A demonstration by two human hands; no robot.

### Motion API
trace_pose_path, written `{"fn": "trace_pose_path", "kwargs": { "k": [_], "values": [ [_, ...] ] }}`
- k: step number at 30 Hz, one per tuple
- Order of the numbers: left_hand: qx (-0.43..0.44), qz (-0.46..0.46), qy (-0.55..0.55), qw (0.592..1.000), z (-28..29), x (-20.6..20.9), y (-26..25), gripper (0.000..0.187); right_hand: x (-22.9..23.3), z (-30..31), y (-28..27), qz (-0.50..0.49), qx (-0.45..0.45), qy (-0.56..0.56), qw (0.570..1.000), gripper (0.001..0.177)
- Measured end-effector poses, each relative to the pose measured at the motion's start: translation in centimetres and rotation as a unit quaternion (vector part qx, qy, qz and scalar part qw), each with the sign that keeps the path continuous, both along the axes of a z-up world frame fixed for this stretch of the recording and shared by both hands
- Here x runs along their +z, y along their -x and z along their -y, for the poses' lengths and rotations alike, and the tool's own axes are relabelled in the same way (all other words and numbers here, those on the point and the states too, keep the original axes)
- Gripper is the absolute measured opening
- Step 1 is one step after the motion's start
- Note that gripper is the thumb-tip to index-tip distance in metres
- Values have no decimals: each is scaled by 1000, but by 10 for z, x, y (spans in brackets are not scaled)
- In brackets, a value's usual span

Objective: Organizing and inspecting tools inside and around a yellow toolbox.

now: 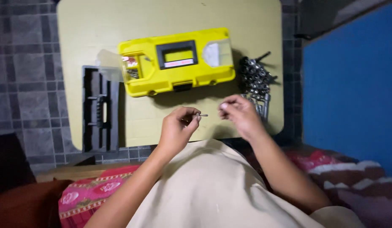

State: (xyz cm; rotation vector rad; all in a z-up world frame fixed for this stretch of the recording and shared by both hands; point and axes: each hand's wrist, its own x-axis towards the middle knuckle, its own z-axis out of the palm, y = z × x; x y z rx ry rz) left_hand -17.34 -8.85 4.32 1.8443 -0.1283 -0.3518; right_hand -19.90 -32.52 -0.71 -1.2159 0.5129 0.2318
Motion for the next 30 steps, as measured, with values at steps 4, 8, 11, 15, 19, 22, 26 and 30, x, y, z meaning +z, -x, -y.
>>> {"fn": "trace_pose_path", "kwargs": {
  "k": [4, 8, 11, 15, 19, 22, 26, 30],
  "values": [
    [-51, -72, 4, 996, 43, -115, -4, 18, -70, 68, 29, -12, -73, 52, 996, 8],
    [-65, -150, -58, 985, 86, -188, -13, 20, -87, 83, 51, -44, -98, 135, 985, 12],
    [-80, -139, -60, 985, 106, -216, -20, 23, -82, 77, 62, -56, -105, 122, 985, 14],
    [-120, -28, -139, 983, 109, -249, -28, 44, -66, 57, 71, -61, -112, 95, 987, 16],
    [-79, -54, -112, 989, 83, -215, -20, 49, -72, 45, 86, -57, -111, 99, 987, 13],
    [-98, -60, -124, 986, 63, -165, -9, 38, -81, 34, 87, -107, -83, 132, 982, 10],
    [-126, -199, 20, 972, 37, -91, 13, 31, -67, 1, 76, -45, 13, 57, 997, 13],
    [-75, -230, 147, 959, 4, -55, 15, 22, -37, -41, 49, 60, 79, 12, 995, 11]
  ]
}}
